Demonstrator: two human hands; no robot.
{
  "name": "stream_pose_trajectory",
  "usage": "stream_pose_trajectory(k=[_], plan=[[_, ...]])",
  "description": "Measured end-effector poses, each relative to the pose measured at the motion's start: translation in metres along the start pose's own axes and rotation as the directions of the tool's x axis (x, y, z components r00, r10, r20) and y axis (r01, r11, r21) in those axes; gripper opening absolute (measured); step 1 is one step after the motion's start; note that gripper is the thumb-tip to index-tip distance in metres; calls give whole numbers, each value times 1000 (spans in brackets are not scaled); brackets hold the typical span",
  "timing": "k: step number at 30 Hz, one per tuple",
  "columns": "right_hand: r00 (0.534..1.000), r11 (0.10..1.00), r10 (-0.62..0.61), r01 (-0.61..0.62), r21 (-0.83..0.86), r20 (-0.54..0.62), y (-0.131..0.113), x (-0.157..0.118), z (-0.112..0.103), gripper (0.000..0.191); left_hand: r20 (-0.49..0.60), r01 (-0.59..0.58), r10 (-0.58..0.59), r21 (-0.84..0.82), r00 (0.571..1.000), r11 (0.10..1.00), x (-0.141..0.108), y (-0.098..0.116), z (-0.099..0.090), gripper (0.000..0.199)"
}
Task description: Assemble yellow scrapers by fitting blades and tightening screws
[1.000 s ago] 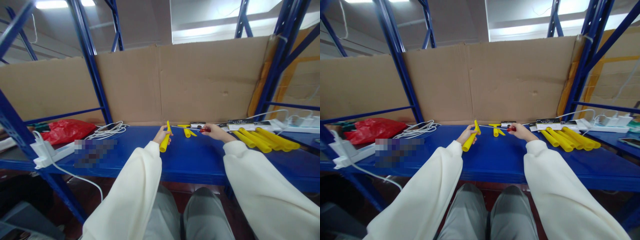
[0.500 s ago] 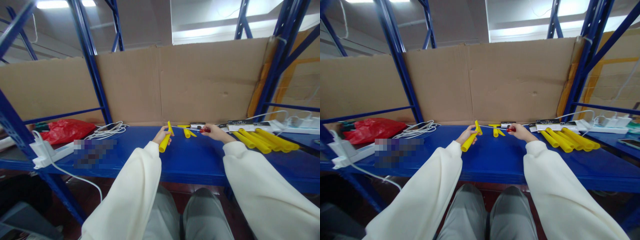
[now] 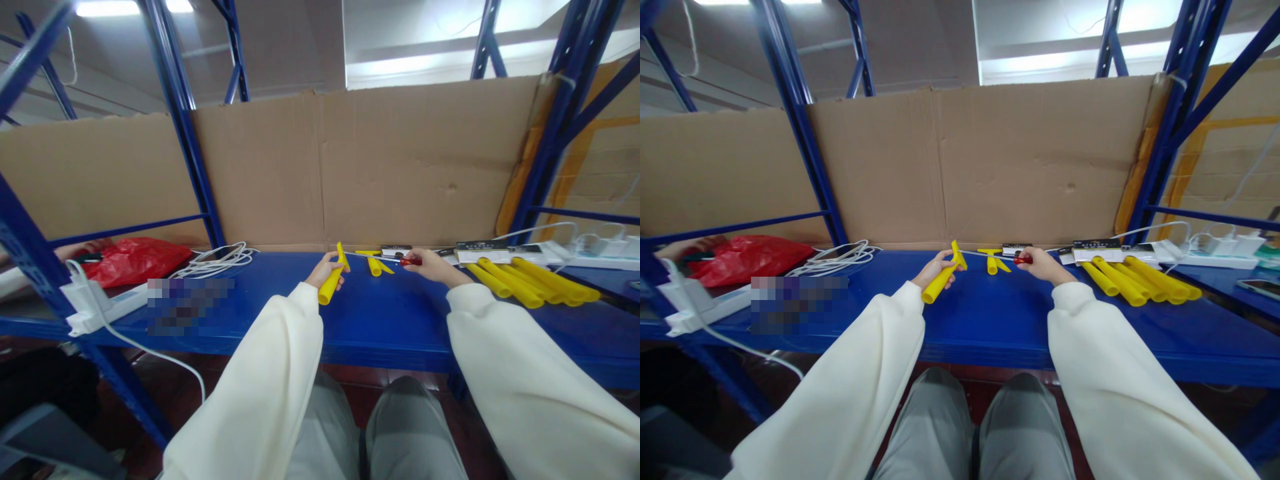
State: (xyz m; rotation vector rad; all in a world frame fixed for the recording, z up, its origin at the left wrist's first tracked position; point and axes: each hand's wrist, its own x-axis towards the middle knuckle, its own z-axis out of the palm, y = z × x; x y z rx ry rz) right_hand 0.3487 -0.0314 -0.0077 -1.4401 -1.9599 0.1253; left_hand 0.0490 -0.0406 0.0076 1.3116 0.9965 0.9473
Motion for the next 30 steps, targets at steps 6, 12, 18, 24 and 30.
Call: stream_pose_trajectory(k=[6,12,18,24,30], plan=[[1000,999,-15,14,49,8,1,-1,0,18,93,2,10,-130,996,991,3,-1,-6,54],[999,997,-5,1,77,52,-3,-3,1,19,107,29,-7,-212,994,977,5,-1,-9,52],[994,998,-10,3,64,110,-7,-4,2,27,104,35,-12,-222,995,974,7,0,-10,50],[983,990,3,-28,136,182,-7,-5,4,37,77,17,-2,-203,997,979,5,0,-8,50],[968,968,43,-102,231,246,-10,-7,6,39,64,11,3,-218,998,976,2,1,-5,48]])
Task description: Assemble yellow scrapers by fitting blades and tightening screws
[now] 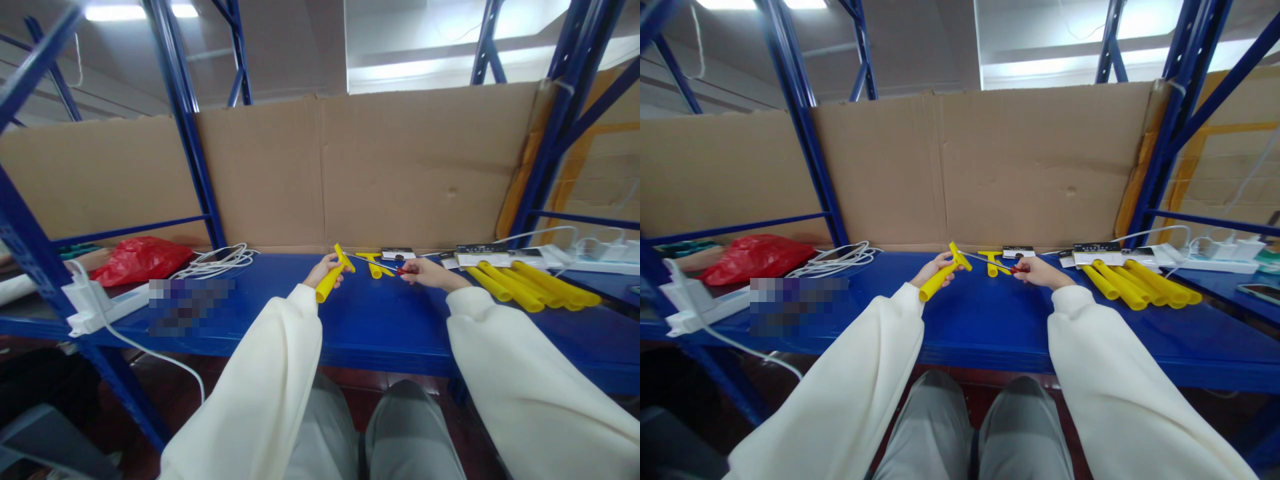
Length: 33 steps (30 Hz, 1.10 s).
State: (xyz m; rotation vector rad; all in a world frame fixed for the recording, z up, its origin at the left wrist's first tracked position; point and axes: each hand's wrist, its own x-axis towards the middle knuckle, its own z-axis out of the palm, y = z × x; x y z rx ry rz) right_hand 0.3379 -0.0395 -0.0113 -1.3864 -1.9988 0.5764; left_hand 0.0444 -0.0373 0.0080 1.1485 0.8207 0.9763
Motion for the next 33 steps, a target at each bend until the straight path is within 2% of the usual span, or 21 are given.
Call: stream_pose_trajectory(k=[10,23,26,29,33], plan=[[996,998,64,-63,-12,66,-8,-4,0,33,11,-22,22,35,1000,999,1,0,-1,50],[988,990,109,-98,-98,106,-11,-7,-1,38,-124,15,19,265,992,964,-7,0,10,49],[997,984,34,-22,-175,70,-12,-7,-1,33,-139,21,23,308,990,951,-9,-1,11,49],[998,945,-59,48,-324,-22,-17,-9,-1,24,-146,21,31,340,989,940,-9,-1,11,49],[977,856,-120,12,-516,-176,-27,-15,1,17,-156,27,32,365,987,930,-8,-2,9,50]])
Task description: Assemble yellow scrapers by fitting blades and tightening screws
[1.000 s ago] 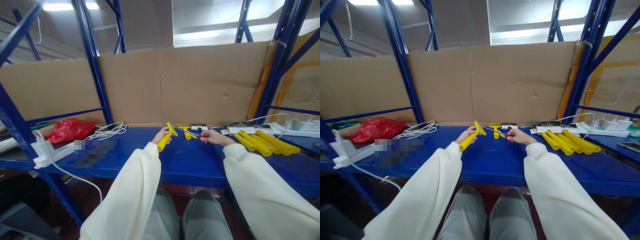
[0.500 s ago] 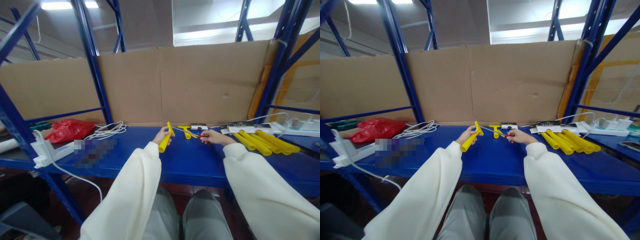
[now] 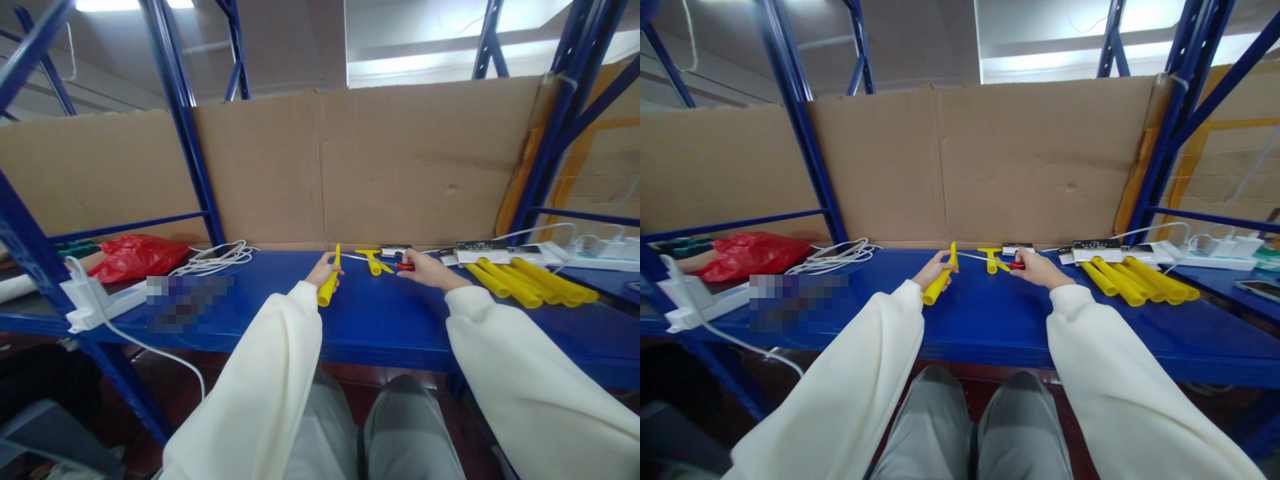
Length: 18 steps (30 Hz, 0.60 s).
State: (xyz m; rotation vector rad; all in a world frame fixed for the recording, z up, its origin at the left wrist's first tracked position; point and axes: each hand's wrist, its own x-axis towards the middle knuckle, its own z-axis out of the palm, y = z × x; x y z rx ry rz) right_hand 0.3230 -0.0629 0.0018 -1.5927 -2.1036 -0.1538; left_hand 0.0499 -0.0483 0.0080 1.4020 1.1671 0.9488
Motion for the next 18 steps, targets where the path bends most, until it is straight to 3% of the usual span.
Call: stream_pose_trajectory(k=[4,8,18], plan=[[997,988,-41,30,-149,-67,-3,-2,-2,8,0,4,-4,13,1000,1000,0,0,0,49],[995,972,-81,67,-226,-53,-2,-2,-2,14,-5,8,-8,35,1000,999,-2,2,0,51],[998,967,-39,25,-253,-54,-8,-4,-2,20,-24,-4,5,37,1000,999,-1,0,0,53]])
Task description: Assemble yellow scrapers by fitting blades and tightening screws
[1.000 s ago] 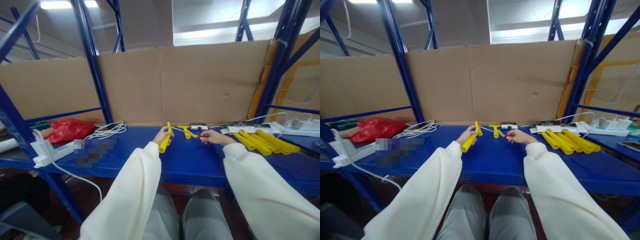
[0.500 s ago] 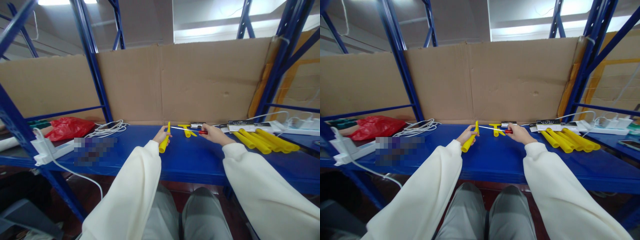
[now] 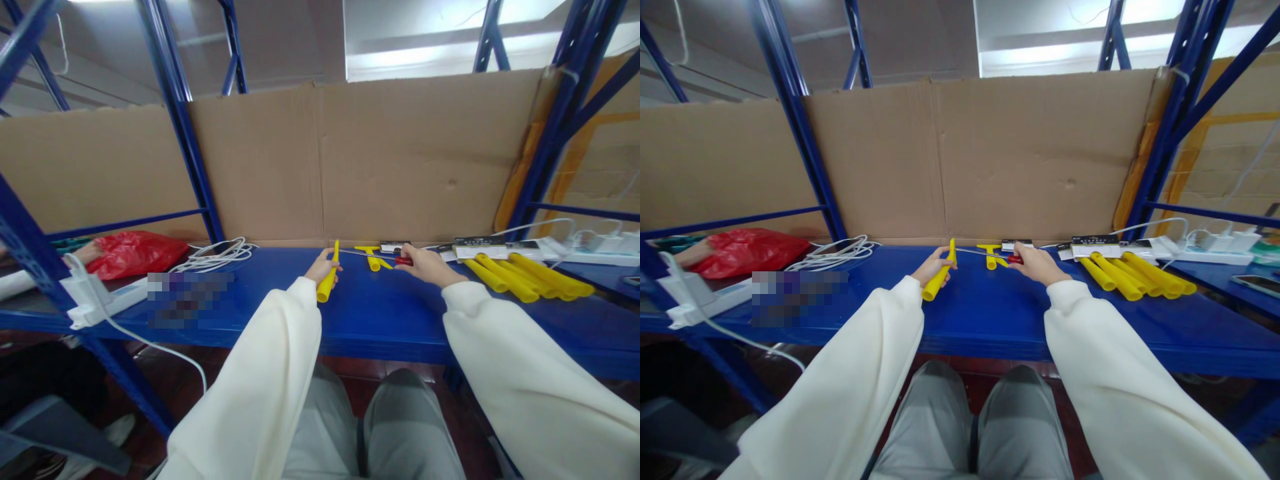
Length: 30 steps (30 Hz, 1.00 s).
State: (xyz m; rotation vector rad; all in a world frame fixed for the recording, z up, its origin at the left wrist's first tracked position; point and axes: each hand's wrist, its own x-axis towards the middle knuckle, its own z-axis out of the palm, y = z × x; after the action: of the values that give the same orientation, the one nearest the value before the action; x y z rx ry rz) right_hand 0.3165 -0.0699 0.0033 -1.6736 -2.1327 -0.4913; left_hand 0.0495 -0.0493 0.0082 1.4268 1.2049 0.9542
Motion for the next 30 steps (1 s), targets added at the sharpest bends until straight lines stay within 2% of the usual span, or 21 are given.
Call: stream_pose_trajectory(k=[5,11,14,18,25,30], plan=[[1000,999,0,1,-46,27,0,0,0,20,7,8,-8,6,1000,1000,0,0,-2,55],[996,994,3,-12,108,88,-1,0,2,21,3,14,-13,-25,1000,1000,0,1,-3,55],[998,990,1,-9,137,59,1,0,4,21,14,8,-8,-22,1000,1000,3,-1,-3,56],[1000,996,-14,13,91,10,1,-1,3,15,26,6,-6,-11,1000,1000,6,-3,-4,56],[998,989,-27,18,149,58,-4,-1,0,20,-1,17,-17,-20,1000,1000,2,0,-2,55],[1000,991,1,-5,131,29,-2,-1,2,17,-5,9,-9,-22,1000,1000,-1,1,-1,55]])
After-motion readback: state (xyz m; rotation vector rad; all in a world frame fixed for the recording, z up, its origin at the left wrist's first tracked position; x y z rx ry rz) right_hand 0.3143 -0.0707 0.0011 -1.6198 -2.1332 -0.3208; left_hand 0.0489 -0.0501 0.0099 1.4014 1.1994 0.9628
